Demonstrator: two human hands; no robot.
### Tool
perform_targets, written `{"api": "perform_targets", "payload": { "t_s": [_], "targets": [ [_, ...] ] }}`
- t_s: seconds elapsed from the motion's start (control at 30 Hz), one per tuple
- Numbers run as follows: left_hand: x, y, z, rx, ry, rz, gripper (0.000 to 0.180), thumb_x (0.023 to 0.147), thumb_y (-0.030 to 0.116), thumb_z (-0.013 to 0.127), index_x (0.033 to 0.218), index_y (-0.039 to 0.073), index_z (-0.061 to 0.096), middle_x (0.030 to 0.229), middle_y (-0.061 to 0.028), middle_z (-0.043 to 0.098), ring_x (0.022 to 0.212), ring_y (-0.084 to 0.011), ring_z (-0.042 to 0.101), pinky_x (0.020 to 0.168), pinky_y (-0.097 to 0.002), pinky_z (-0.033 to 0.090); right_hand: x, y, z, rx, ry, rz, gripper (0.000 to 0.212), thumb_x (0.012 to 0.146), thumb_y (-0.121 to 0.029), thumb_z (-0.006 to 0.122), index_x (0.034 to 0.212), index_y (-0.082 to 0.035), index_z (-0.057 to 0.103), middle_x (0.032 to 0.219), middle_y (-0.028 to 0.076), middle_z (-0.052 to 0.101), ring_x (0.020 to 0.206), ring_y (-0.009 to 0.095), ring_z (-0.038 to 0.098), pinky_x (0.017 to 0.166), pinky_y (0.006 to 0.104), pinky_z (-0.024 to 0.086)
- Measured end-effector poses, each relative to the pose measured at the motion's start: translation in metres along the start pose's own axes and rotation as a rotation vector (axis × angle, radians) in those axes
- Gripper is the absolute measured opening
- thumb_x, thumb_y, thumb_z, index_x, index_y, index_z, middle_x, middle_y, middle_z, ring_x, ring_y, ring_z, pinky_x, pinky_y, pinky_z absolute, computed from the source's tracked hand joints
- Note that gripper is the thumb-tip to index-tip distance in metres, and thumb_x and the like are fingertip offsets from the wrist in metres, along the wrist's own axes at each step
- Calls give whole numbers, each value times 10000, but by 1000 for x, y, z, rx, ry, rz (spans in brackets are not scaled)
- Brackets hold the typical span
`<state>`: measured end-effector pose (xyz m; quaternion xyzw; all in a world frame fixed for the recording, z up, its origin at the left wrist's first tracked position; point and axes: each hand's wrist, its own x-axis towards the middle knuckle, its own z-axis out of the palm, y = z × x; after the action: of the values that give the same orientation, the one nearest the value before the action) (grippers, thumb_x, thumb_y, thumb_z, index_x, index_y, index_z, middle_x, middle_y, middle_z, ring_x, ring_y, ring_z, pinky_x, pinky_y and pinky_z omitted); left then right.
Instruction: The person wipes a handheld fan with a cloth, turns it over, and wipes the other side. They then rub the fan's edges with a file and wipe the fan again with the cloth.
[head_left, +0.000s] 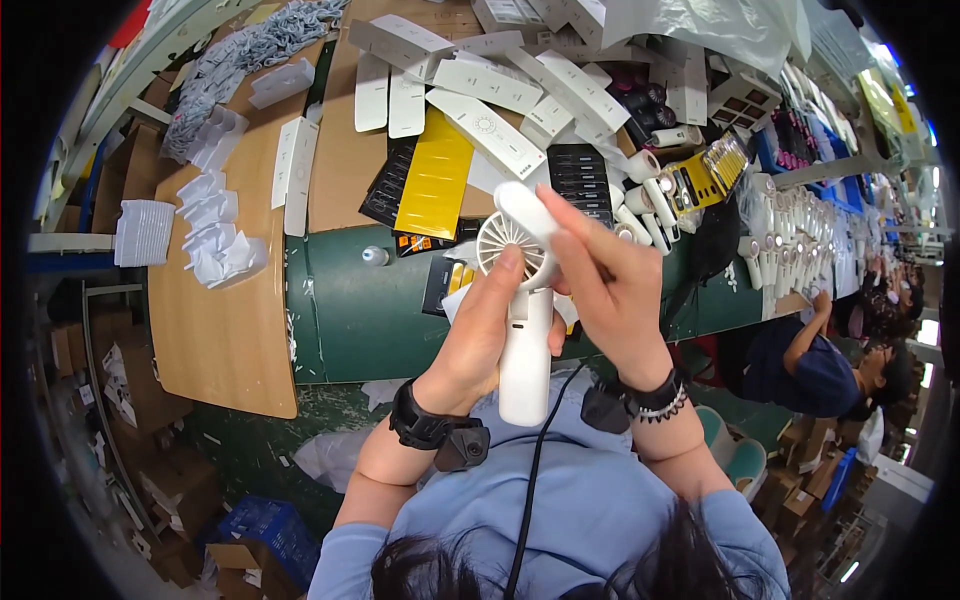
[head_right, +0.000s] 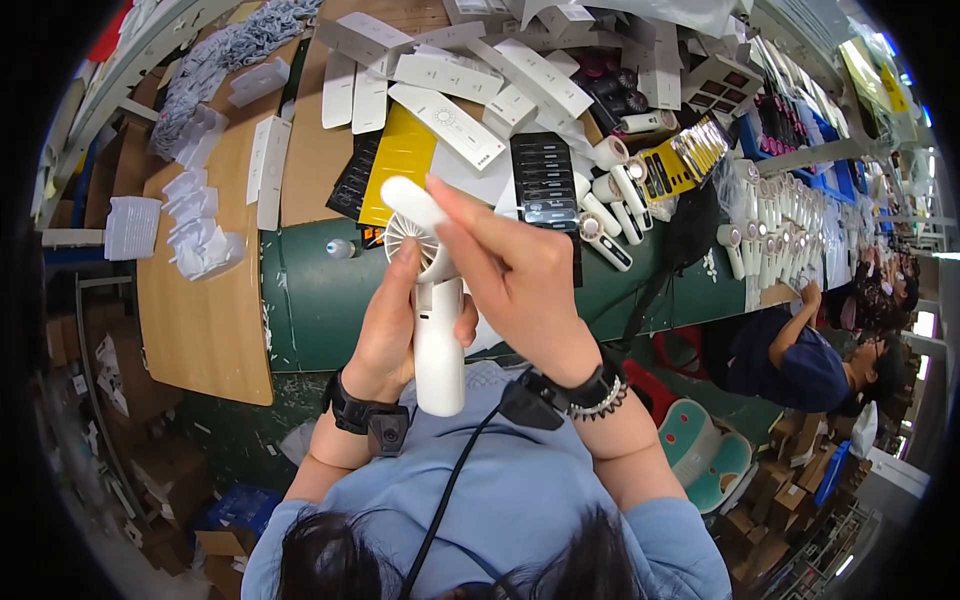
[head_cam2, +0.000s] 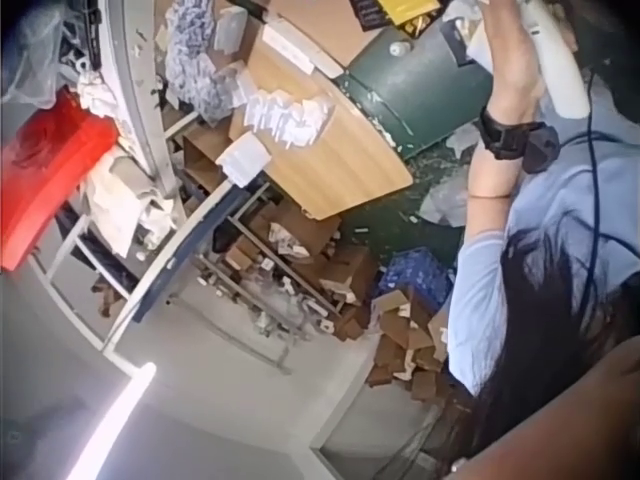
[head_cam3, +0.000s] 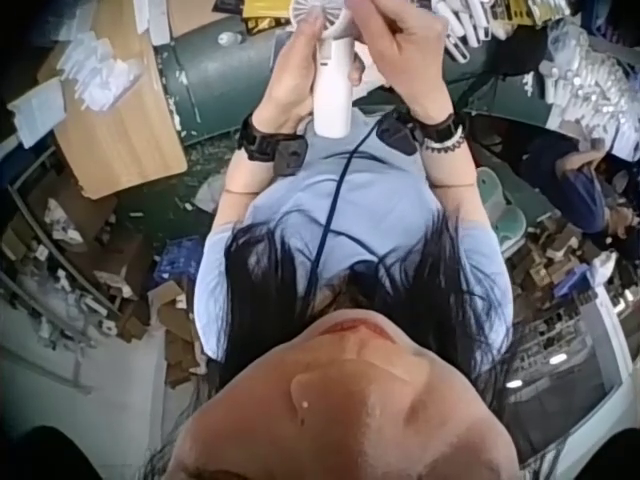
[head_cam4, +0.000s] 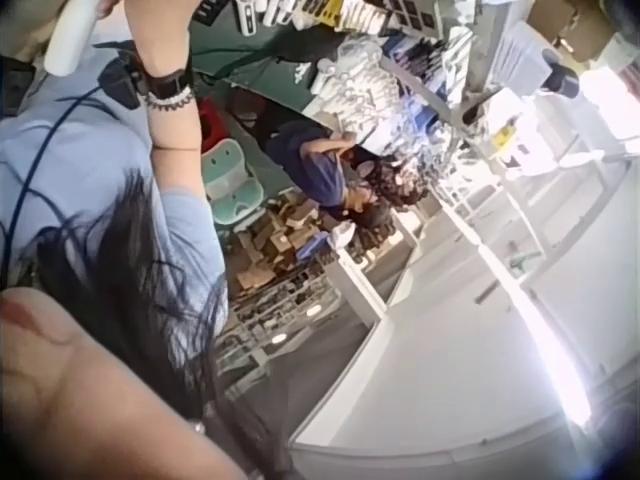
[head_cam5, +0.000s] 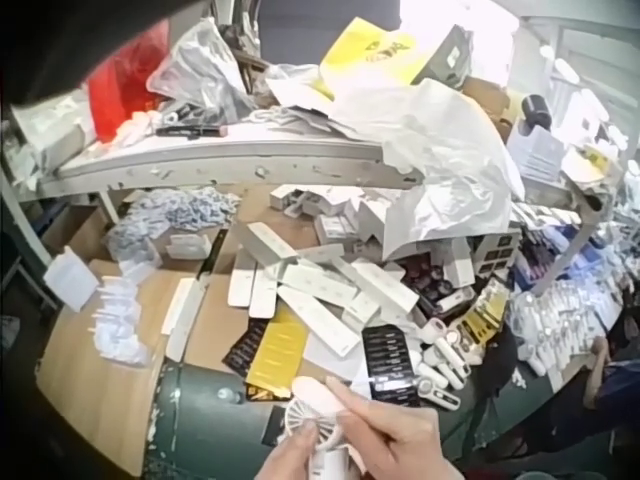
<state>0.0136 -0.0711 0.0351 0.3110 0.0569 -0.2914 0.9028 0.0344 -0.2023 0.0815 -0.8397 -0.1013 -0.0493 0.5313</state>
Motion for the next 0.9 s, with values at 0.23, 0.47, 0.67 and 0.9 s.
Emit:
{"api": "perform_targets", "payload": {
  "t_s": [0.23, 0.47, 0.67, 0.9],
  "targets": [
    [6, 5, -6, 25, 14, 10, 473, 939, 468, 345, 1048, 36, 504, 853, -66, 581, 545, -144, 567, 473, -246, 468, 2, 3, 6, -17, 18, -24, 314, 858, -23, 525, 1167, -40, 580, 642, 40, 609, 532, 23, 533, 483, 173, 419],
    [-1, 3, -10, 44, 14, -15, 485, 936, 478, 343, 1063, 37, 500, 866, -69, 578, 543, -139, 566, 470, -242, 465, -7, 5, 9, -63, 6, -101, 298, 877, -39, 506, 1167, -17, 572, 597, 25, 578, 528, 16, 505, 479, 171, 403],
    [-7, 11, -1, 35, -46, -2, 495, 935, 482, 341, 1111, 40, 481, 895, -73, 576, 544, -136, 564, 465, -238, 460, 8, -4, -1, 413, 45, 141, 285, 914, -92, 470, 1172, -29, 576, 627, -20, 562, 489, -1, 407, 431, 160, 311],
    [-10, 14, -2, 34, -62, 26, 497, 938, 482, 330, 1137, 47, 466, 918, -76, 578, 551, -136, 565, 464, -237, 456, -8, -9, -1, 315, 44, 61, 287, 917, -92, 463, 1174, -33, 575, 687, -18, 580, 485, -2, 400, 430, 155, 293]
  ]
}}
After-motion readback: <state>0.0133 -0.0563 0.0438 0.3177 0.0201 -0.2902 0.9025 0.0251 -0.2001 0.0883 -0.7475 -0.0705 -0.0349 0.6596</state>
